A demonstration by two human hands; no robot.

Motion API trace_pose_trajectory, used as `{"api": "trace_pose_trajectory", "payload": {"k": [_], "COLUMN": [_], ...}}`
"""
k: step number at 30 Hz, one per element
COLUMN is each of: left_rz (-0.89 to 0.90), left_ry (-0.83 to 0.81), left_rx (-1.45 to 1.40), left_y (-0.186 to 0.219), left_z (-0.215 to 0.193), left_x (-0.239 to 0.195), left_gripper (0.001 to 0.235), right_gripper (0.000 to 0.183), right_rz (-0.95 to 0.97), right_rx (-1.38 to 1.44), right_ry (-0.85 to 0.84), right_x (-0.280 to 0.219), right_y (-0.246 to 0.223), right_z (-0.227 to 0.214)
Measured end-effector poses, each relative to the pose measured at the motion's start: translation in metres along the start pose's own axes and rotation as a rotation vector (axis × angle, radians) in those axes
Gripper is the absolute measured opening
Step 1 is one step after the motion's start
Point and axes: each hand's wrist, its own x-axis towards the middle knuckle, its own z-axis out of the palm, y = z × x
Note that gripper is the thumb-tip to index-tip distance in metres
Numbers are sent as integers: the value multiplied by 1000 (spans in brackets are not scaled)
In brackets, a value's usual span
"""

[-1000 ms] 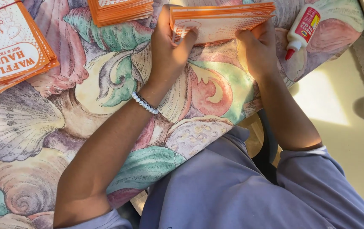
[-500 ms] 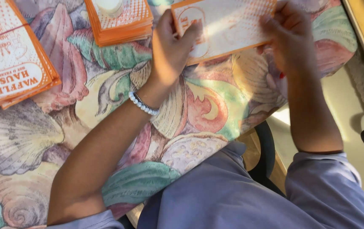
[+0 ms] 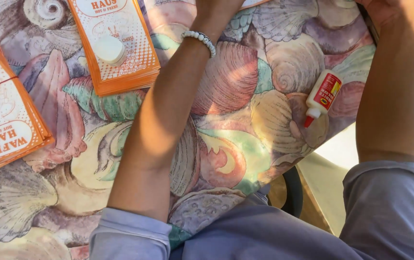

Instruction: Applying glue to the edges of paper bags and folding them to assemble the final product.

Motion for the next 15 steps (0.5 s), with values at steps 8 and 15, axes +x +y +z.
{"api": "trace_pose_trajectory", "payload": {"k": [8, 15], "left_rz": [67, 140], "left_ry": [-56, -92], "left_rx": [138, 262], "left_y": [-31, -138], "left_z": [-9, -78], "left_x": [4, -34], "left_gripper": [20, 18], "right_gripper": [12, 12], "right_rz": [-90, -190], "right_rx": [-128, -237], "right_ry": [-35, -77], "right_x": [5, -26], "right_y": [35, 126], "right_z": [2, -19]}}
